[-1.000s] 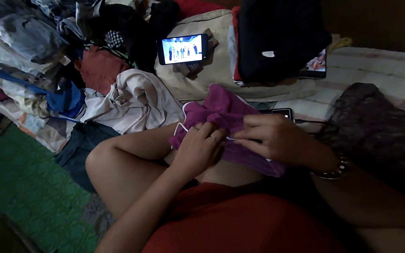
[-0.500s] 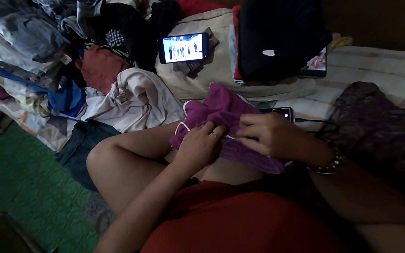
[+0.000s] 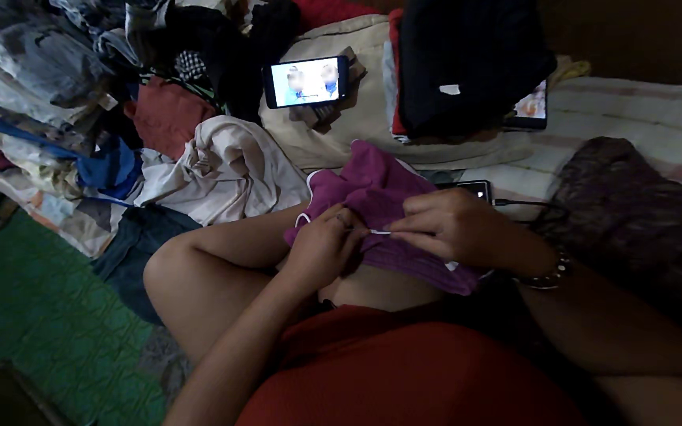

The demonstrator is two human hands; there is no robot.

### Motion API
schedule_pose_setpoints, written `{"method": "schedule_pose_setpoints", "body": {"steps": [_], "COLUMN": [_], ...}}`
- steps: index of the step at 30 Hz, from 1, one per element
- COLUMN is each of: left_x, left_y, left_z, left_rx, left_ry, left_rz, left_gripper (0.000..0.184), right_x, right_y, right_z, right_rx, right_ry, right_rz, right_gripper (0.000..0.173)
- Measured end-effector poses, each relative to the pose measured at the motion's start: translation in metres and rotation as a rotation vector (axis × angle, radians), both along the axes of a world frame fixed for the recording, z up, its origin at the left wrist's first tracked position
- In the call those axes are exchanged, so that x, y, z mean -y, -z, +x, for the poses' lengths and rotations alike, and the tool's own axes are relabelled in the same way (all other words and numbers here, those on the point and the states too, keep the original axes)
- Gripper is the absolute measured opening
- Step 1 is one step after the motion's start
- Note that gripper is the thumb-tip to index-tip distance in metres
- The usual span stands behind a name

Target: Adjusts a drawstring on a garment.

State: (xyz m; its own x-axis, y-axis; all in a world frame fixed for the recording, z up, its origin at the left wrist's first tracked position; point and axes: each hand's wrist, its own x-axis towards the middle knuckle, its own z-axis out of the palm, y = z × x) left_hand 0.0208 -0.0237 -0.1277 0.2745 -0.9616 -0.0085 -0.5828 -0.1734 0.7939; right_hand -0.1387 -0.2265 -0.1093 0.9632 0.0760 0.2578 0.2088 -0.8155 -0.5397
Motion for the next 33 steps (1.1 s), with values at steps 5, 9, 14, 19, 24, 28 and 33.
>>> {"method": "schedule_pose_setpoints", "body": {"steps": [5,9,14,19,24,28,33], "left_x": [-0.003,-0.005,-0.006,-0.009,-0.009,-0.007,-0.005], "left_y": [0.001,0.0,0.002,0.002,0.004,0.009,0.013], "left_z": [0.002,0.002,0.003,0.004,0.002,0.002,0.002], "left_rx": [0.081,0.143,0.143,0.131,0.064,0.059,0.056], "left_ry": [-0.033,-0.03,-0.045,-0.061,-0.058,-0.044,-0.033], "left_rz": [0.009,0.013,0.02,0.012,-0.017,-0.005,0.001], "left_gripper": [0.028,0.028,0.03,0.033,0.03,0.031,0.031], "right_x": [0.004,0.004,0.004,0.005,0.002,0.001,-0.003], "right_y": [0.003,0.003,0.004,-0.003,-0.005,0.002,0.008], "right_z": [0.001,0.002,0.0,-0.002,0.001,0.003,0.006], "right_rx": [-0.009,-0.002,-0.011,-0.093,-0.068,-0.056,-0.024], "right_ry": [-0.02,-0.064,-0.065,-0.086,-0.137,-0.242,-0.355], "right_rz": [-0.002,0.012,0.018,0.096,0.221,0.282,0.447], "right_gripper": [0.029,0.03,0.029,0.028,0.022,0.023,0.02]}}
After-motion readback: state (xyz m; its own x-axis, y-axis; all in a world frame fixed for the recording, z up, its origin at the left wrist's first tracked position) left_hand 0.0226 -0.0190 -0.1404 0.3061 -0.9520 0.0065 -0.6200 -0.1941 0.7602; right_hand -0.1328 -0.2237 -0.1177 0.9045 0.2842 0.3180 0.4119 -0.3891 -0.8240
